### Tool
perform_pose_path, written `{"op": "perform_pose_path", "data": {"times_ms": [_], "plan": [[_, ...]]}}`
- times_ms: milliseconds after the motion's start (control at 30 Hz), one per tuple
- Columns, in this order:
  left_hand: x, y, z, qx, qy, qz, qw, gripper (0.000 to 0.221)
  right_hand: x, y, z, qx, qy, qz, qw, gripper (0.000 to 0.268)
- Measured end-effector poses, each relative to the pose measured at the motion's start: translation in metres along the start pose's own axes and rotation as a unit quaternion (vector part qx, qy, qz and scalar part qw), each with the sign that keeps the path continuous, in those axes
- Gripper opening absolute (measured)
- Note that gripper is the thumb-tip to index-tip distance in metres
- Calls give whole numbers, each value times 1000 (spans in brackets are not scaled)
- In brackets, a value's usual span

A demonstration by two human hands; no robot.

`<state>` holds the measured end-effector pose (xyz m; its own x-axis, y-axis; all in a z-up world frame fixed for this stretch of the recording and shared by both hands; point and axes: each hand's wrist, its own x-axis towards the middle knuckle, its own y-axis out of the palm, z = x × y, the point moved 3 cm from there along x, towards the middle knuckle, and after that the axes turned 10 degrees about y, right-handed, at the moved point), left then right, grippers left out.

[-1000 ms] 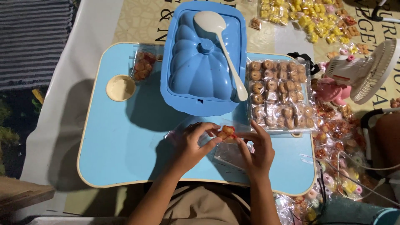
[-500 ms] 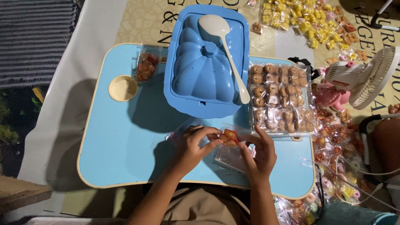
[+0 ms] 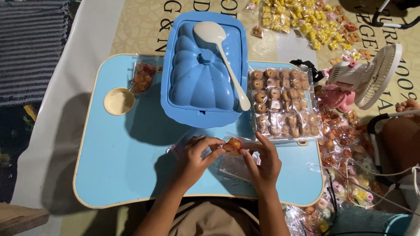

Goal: Manually packaging small red decorative items into individual clear plastic bags on a low table.

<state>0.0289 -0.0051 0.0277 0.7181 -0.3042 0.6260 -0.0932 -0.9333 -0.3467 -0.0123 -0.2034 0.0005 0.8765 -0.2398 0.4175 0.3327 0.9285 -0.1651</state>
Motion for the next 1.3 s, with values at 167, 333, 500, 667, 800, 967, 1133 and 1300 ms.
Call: {"op": "perform_pose_path", "data": {"times_ms": [167, 333, 500, 667, 800, 967, 1133, 1300], "plan": [[0, 0, 0, 1, 1, 9, 1000, 21, -1, -1, 0, 0, -5, -6, 1000, 61], [2, 2, -1, 19, 8, -1, 1000, 17, 1, 0, 4, -1, 15, 0, 1000, 61], [2, 2, -3, 23, 8, 12, 1000, 19, 2, 2, 7, -17, 20, -2, 1000, 61], [1, 1, -2, -10, -24, -1, 1000, 24, 1, 0, 4, -15, 45, -50, 998, 56], [-1, 4, 2, 11, -23, 5, 1000, 22, 5, -20, 1, 27, 56, -95, 994, 57], [0, 4, -1, 44, -12, 11, 999, 20, 21, -92, -25, -29, 2, -231, 973, 56], [5, 0, -16, 10, -65, 32, 997, 26, 35, -175, -8, -105, 156, -235, 954, 58], [3, 0, -12, -3, -70, 30, 997, 26, 18, -173, -3, -259, 363, -173, 878, 69]]}}
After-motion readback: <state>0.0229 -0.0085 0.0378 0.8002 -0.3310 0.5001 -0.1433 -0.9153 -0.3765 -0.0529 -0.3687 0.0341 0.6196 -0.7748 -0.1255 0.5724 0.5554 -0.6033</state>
